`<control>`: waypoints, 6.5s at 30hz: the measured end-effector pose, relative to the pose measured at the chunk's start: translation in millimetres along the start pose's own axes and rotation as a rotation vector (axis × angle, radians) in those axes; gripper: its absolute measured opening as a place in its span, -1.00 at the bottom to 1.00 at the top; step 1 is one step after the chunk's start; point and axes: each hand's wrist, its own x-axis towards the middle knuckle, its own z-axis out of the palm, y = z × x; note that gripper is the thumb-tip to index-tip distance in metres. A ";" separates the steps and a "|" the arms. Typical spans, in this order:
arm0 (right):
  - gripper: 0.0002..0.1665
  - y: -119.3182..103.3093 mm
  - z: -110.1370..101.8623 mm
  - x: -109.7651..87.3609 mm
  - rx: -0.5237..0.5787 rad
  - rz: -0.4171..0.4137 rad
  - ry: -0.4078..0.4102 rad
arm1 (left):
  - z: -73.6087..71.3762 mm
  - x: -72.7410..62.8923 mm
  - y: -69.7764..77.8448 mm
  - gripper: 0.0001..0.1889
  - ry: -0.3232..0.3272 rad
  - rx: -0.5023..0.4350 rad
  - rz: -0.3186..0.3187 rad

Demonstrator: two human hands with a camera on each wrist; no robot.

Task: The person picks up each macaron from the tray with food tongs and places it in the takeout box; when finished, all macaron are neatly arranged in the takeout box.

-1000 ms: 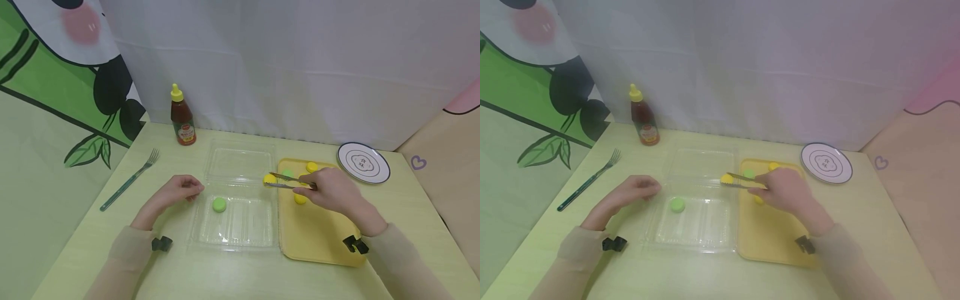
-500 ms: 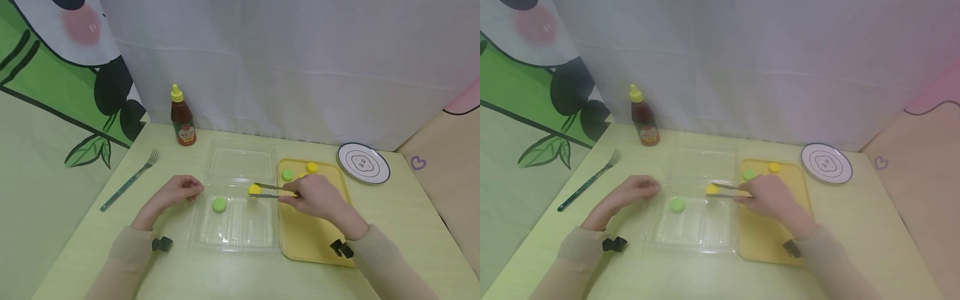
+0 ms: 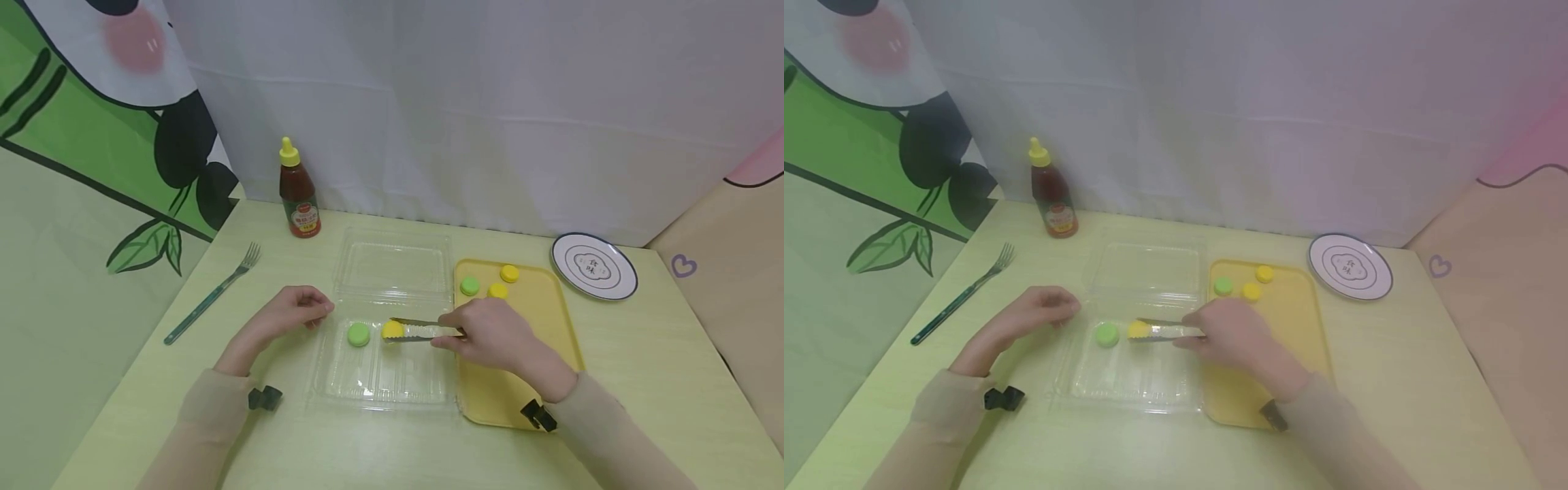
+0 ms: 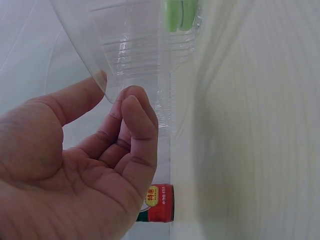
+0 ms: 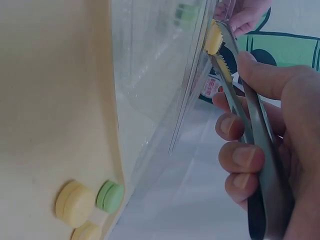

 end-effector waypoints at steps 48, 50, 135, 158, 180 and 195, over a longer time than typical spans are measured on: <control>-0.61 -44.4 40.3 20.2 -0.010 -0.111 -0.089 | 0.0 1.0 -0.9 -0.70 0.000 0.008 -0.013; -0.62 -44.8 40.1 20.0 -0.010 -0.109 -0.090 | 0.0 1.0 -0.9 -0.70 0.000 0.006 -0.014; -0.51 12.3 -11.2 -16.1 -0.026 0.165 0.000 | 0.5 -0.5 0.1 -0.70 -0.005 0.023 -0.029; -0.60 64.0 -34.3 -61.5 -0.055 0.288 0.048 | -0.4 -1.6 1.3 -0.70 0.006 0.019 -0.019; -0.53 90.1 -28.6 -96.2 -0.100 0.367 -0.028 | 0.0 -0.5 -0.5 -0.68 0.002 0.021 -0.017; -0.54 93.4 -24.8 -101.8 -0.102 0.376 -0.069 | -0.5 1.5 -3.8 -0.70 0.011 0.033 -0.038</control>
